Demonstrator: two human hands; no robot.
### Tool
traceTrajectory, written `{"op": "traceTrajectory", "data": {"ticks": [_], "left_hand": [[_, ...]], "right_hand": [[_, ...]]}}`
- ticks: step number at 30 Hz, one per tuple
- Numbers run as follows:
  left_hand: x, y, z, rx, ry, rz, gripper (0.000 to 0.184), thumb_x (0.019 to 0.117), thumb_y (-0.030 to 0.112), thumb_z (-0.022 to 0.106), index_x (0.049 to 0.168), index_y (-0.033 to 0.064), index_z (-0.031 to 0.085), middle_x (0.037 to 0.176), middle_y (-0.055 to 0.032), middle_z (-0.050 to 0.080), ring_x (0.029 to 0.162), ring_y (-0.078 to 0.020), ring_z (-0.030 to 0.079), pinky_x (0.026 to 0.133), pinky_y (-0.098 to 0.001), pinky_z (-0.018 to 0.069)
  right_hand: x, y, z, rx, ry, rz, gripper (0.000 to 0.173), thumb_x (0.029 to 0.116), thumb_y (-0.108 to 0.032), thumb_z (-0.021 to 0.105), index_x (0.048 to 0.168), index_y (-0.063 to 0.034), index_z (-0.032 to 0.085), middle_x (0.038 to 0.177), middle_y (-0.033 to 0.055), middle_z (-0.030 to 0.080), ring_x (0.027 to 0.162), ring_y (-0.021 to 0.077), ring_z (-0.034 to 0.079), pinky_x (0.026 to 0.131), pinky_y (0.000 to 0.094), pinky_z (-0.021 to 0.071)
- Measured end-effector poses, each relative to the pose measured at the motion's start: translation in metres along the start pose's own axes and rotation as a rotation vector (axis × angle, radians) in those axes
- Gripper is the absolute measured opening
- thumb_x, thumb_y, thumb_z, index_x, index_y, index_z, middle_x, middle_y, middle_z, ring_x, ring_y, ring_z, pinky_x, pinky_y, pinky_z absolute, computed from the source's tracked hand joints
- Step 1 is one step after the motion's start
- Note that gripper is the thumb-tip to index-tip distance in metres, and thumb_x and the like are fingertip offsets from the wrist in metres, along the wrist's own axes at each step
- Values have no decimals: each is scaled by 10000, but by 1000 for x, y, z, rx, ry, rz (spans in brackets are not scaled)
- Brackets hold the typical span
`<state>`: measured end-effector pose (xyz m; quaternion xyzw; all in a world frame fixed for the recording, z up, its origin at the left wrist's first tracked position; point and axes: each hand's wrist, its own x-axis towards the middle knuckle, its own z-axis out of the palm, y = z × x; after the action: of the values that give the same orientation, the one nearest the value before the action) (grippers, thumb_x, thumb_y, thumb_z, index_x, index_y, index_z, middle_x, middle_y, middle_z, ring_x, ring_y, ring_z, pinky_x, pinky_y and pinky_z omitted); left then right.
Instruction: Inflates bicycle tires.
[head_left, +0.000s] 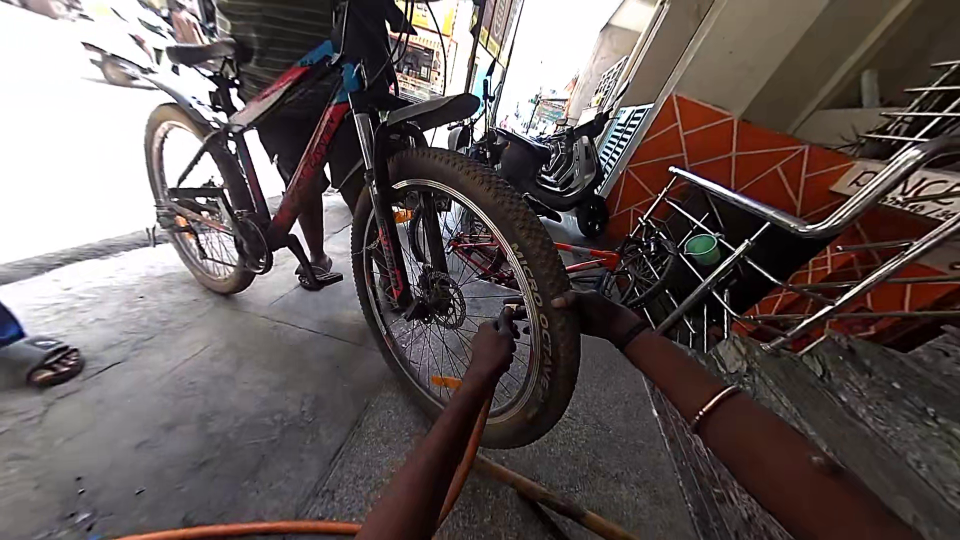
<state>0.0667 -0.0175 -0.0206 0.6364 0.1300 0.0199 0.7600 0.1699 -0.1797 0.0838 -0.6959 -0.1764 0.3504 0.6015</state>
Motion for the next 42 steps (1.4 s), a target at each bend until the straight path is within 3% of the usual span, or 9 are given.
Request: {"op": "traceTrajectory", "data": {"ticks": [1, 3, 6, 8, 9, 18, 22, 30, 42], "left_hand": [[5, 0, 1, -3, 0, -5, 666, 1063, 625, 295, 994, 51, 626, 617, -28, 462, 441, -123, 412, 438, -270, 396], [14, -4, 4, 7, 19, -8, 652, 1078, 588, 297, 964, 32, 620, 604, -34, 465, 442, -132, 427, 445, -281, 409], [19, -4, 12, 92, 77, 34, 660, 1090, 559, 283, 925, 35, 650, 620, -49, 491, 461, -152, 448, 471, -314, 428], [16, -1, 17, 173, 115, 49, 688, 1087, 573, 240, 884, 49, 636, 618, -63, 501, 478, -175, 474, 493, -345, 445], [14, -1, 20, 191, 126, 49, 697, 1082, 585, 227, 883, 54, 632, 620, -67, 496, 484, -184, 474, 494, -353, 443], [15, -1, 25, 218, 175, 86, 637, 1100, 526, 253, 925, 66, 656, 646, -53, 524, 498, -167, 497, 500, -337, 453], [15, 1, 22, 258, 167, 69, 613, 1114, 488, 247, 972, 58, 659, 691, -50, 544, 542, -170, 523, 544, -350, 475], [16, -1, 21, 208, 173, 70, 611, 1115, 484, 257, 907, 66, 650, 639, -23, 505, 497, -147, 478, 499, -323, 437], [18, -3, 21, 166, 167, 57, 601, 1110, 495, 282, 895, 58, 632, 621, -31, 490, 477, -152, 467, 478, -316, 435]], "right_hand": [[1, -3, 3, 14, 40, 4, 210, 1046, -303, 469, 1045, -150, 614, 819, 15, 720, 713, 101, 709, 647, 274, 606], [8, 8, 4, 111, 67, -85, 398, 1072, -452, 354, 1014, -189, 648, 810, 5, 729, 692, 96, 706, 615, 291, 606], [12, 17, 7, 168, 43, -198, 296, 879, -482, 625, 979, -213, 694, 789, 14, 737, 667, 100, 710, 597, 306, 610], [13, 18, 9, 151, 25, -218, 403, 742, -520, 777, 985, -208, 702, 785, 19, 733, 665, 101, 709, 606, 308, 613], [11, 19, 10, 137, 22, -226, 445, 730, -536, 788, 1006, -203, 684, 793, 17, 732, 671, 98, 710, 612, 303, 616], [13, 21, 10, 149, 0, -243, 478, 736, -552, 796, 1023, -183, 695, 804, 28, 738, 678, 100, 715, 621, 300, 617], [11, 19, 16, 112, 63, -240, 365, 831, -479, 679, 1038, -178, 666, 803, 23, 735, 684, 102, 712, 631, 299, 616], [23, 27, 6, 132, 22, -254, 484, 774, -543, 756, 1068, -167, 680, 834, 51, 744, 729, 127, 730, 679, 319, 627], [15, 22, 14, 130, 21, -264, 453, 796, -533, 743, 1068, -176, 681, 827, 32, 732, 710, 106, 714, 652, 300, 615]]}}
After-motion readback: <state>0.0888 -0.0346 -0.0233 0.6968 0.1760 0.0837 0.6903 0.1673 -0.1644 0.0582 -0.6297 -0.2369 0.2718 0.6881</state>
